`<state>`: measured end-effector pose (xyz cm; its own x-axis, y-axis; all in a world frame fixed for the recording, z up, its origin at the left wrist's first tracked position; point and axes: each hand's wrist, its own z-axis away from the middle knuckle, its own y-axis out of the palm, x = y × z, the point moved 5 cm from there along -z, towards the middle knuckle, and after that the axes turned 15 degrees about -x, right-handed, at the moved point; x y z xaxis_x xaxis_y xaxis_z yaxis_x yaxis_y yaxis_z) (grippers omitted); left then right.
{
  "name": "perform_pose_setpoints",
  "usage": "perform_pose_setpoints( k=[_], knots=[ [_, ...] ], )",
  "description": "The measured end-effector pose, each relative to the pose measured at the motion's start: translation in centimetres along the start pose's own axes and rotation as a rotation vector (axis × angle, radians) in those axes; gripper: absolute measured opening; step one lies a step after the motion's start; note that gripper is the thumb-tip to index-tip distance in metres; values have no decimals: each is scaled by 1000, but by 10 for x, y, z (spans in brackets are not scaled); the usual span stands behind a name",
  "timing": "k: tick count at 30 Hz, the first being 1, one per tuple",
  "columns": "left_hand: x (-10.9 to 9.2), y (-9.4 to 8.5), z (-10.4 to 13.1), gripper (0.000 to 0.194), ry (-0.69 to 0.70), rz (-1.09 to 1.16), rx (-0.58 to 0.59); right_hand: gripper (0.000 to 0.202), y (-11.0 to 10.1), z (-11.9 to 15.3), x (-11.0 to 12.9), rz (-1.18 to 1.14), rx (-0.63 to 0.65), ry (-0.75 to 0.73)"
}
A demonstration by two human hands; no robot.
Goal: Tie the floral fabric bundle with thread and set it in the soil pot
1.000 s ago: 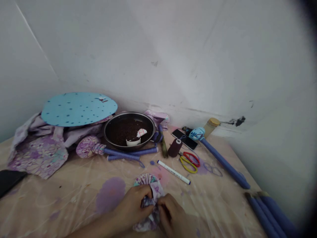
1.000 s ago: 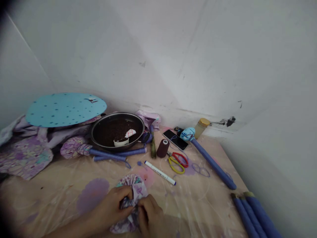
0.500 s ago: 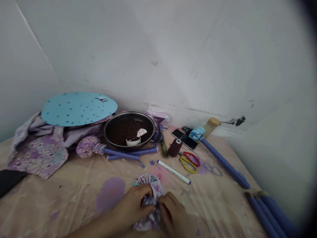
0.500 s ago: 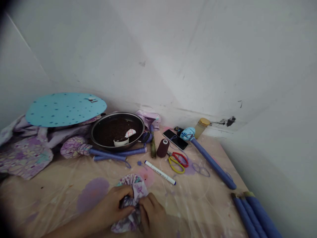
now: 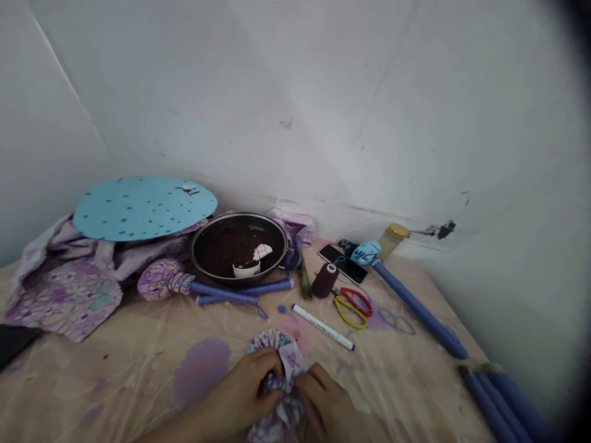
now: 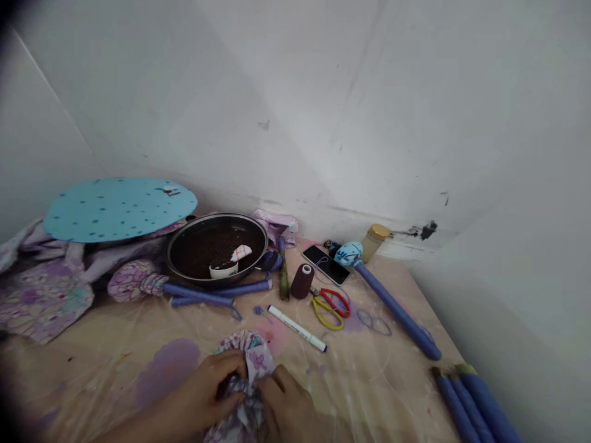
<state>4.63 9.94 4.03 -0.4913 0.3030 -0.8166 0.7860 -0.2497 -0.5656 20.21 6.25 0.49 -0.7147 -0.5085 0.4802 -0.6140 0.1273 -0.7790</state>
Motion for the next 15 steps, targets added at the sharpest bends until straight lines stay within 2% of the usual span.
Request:
perform_pose_setpoints(
  k=[5, 10, 15],
  knots=[
    [2, 3, 1, 23, -5, 47, -3, 21, 5, 1, 2, -75, -13, 37],
    [0, 3, 0, 23, 3, 51, -18, 19, 2, -3, 5, -270, -114, 89],
    [1, 2, 0, 19, -16, 16, -20, 18, -3, -7, 4, -348, -96, 160]
  ],
)
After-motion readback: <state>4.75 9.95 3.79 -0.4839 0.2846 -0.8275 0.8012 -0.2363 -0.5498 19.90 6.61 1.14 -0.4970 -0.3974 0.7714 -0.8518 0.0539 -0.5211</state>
